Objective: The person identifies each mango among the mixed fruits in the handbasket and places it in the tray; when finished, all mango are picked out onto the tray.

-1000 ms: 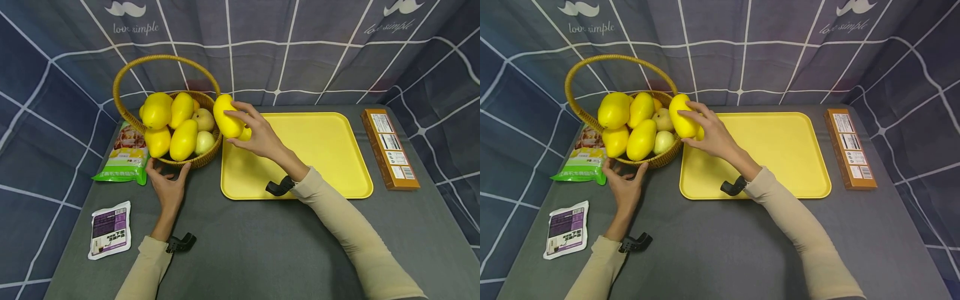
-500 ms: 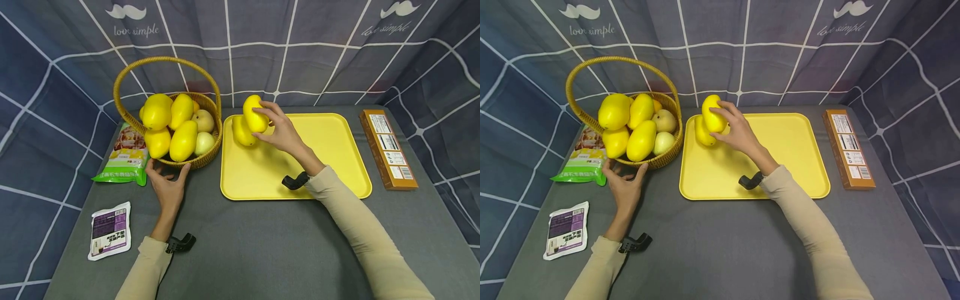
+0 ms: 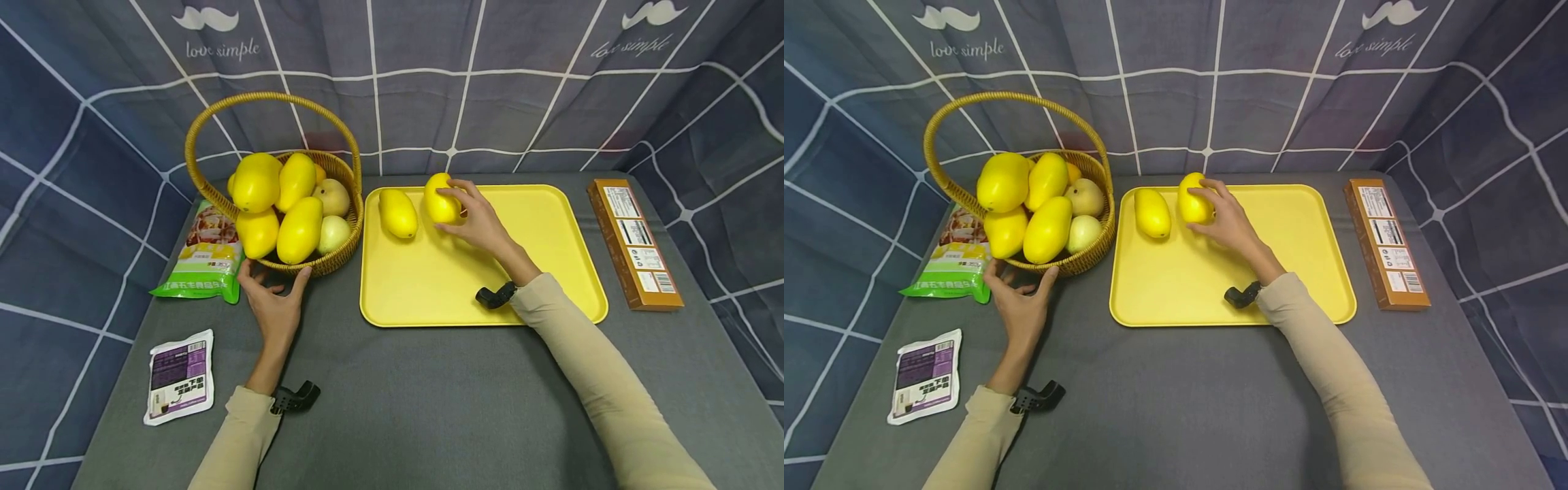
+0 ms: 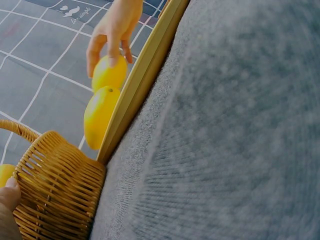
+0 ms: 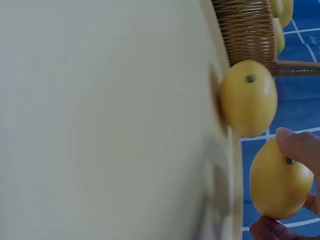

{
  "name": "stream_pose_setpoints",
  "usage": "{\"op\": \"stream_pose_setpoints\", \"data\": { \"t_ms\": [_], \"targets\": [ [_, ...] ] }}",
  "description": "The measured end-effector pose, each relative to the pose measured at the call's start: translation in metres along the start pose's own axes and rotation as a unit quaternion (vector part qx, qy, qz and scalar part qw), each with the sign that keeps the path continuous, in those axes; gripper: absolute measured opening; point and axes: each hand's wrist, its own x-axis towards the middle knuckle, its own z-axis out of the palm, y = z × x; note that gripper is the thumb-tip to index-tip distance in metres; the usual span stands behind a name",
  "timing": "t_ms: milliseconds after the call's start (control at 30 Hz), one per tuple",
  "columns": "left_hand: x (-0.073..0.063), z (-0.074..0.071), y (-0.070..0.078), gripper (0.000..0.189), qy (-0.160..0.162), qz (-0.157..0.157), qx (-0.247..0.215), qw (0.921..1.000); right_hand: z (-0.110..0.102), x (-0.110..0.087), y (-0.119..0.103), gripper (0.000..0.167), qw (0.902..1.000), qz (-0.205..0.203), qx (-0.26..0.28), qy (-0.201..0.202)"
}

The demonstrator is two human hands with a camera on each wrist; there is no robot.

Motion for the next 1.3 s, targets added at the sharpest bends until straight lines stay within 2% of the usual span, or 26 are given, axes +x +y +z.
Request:
{"op": "stream_pose_setpoints", "data": {
  "t_ms": [167,567,1000,1300],
  "targets": [
    [0.000,-0.001,-0.006,0.088,0.002,0.002,0.001,1.0000,0.005,-0.001,0.008,0.065,0.9999,0.004,-0.002,-0.011],
    [-0.001,-0.001,-0.003,0.088,0.004,0.006,-0.004,1.0000,0.011,0.000,0.015,0.067,0.9999,-0.003,-0.005,-0.013],
    [0.001,0.001,-0.003,0.088,0.005,0.005,-0.003,1.0000,0.013,-0.001,0.013,0.070,0.9995,0.005,-0.021,-0.023],
    [0.000,-0.001,-0.005,0.089,0.000,0.008,-0.008,0.9999,0.014,-0.002,0.012,0.073,0.9987,0.036,-0.010,-0.034]
  ]
}}
